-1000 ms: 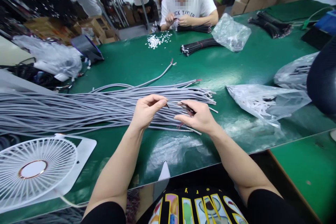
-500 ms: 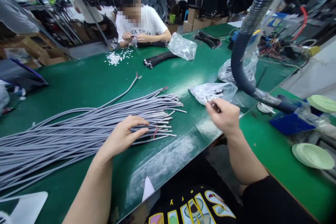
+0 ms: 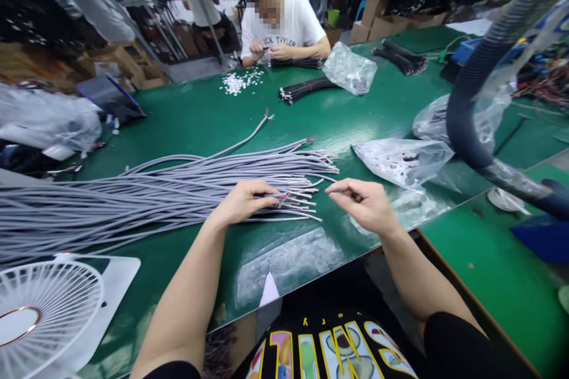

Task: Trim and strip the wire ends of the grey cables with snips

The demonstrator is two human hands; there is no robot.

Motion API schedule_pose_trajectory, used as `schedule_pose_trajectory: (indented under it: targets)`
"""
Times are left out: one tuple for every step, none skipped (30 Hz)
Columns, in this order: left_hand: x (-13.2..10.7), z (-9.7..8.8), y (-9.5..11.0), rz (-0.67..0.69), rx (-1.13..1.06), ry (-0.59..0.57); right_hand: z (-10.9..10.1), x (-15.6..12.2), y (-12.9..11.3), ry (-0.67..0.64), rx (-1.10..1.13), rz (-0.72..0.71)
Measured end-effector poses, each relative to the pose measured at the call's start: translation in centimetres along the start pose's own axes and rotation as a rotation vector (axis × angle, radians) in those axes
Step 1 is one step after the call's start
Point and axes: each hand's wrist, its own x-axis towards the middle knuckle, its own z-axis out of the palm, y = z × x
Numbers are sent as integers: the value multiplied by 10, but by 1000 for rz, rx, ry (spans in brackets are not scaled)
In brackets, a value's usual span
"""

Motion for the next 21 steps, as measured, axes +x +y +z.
schedule_pose_trajectory:
  targets:
    - [-1,-3,2,4,-28,13,10,8,-2,-80,29,-40]
    - [-2,-5,4,8,-50,22,18,17,-3,-147,50,-76]
    - [-3,-7,5,14,-68,28,25,25,-5,-198,65,-108]
    - [-4,-10,7,20,-86,32,31,33,-7,-240,74,-137]
    - [-5,-11,8,25,-102,35,36,41,-8,-278,79,-165]
    - [-5,-13,9,31,-117,37,39,48,-10,-315,78,-190]
    - [-6,-14,9,36,-131,38,41,54,-12,-356,74,-214]
    - [-7,-15,10,41,-143,38,43,59,-13,-401,66,-233]
    - [-7,-16,10,44,-152,37,45,63,-14,-448,57,-245]
    - [-7,-16,9,43,-155,38,46,66,-15,-492,48,-246]
    - [-7,-16,9,42,-155,39,48,69,-15,-525,42,-239]
    - [-7,-16,8,41,-152,42,49,71,-14,-547,43,-227]
    - [-7,-16,7,38,-150,49,51,72,-13,-559,48,-212]
    - [-7,-16,6,33,-152,59,52,73,-12,-561,57,-196]
    - [-7,-16,6,25,-157,71,53,73,-10,-559,68,-182]
    - [-7,-16,5,18,-165,83,53,74,-8,-557,78,-168]
    - [-7,-16,5,12,-172,91,53,74,-6,-558,88,-154]
    - [-6,-16,5,10,-176,95,52,74,-4,-563,94,-143]
    - [-6,-16,5,13,-176,93,50,74,-1,-568,97,-136]
    - [-6,-15,6,19,-172,82,48,74,1,-569,95,-135]
    - [-5,-14,6,21,-165,68,47,73,3,-561,86,-141]
